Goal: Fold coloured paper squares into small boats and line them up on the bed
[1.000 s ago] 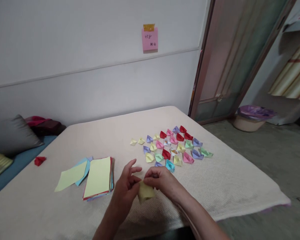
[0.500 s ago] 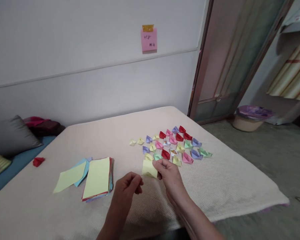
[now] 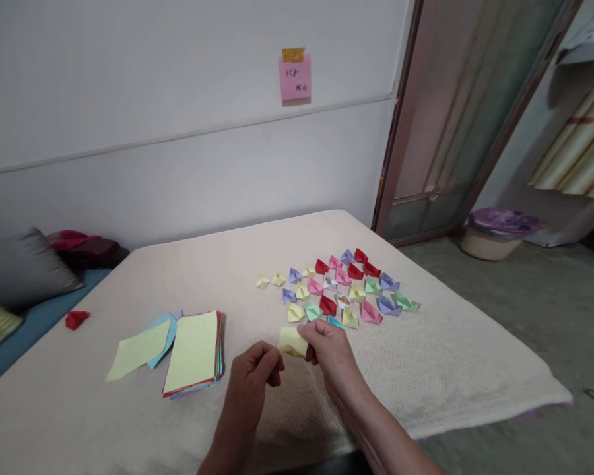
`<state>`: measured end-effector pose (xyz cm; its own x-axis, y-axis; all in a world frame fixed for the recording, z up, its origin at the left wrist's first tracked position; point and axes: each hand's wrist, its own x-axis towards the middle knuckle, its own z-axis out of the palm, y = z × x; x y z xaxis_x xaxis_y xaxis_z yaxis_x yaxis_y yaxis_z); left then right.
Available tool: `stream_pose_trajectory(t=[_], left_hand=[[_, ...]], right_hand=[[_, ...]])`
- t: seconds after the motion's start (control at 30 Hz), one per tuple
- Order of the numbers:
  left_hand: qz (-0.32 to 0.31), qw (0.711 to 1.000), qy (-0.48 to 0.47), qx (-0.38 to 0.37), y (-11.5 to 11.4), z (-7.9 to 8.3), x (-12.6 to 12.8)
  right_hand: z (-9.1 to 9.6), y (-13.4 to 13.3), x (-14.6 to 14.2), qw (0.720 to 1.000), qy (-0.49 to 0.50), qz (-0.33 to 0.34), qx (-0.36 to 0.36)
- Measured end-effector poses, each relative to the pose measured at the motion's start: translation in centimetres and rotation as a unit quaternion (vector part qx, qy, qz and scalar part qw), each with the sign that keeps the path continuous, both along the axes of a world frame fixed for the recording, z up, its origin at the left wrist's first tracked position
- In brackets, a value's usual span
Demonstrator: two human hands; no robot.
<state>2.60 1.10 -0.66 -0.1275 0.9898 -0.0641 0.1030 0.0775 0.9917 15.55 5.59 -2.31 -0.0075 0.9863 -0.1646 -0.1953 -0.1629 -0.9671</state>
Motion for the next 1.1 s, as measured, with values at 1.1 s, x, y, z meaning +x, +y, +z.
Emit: stream_pose_trajectory(t=[1.1], left_hand=[[-0.027, 0.994, 0.004, 0.108, -0.1, -0.1, -1.5]], right_hand=[[1.2, -0.4, 0.7, 0.977, -0.065, 0.129, 0.158]])
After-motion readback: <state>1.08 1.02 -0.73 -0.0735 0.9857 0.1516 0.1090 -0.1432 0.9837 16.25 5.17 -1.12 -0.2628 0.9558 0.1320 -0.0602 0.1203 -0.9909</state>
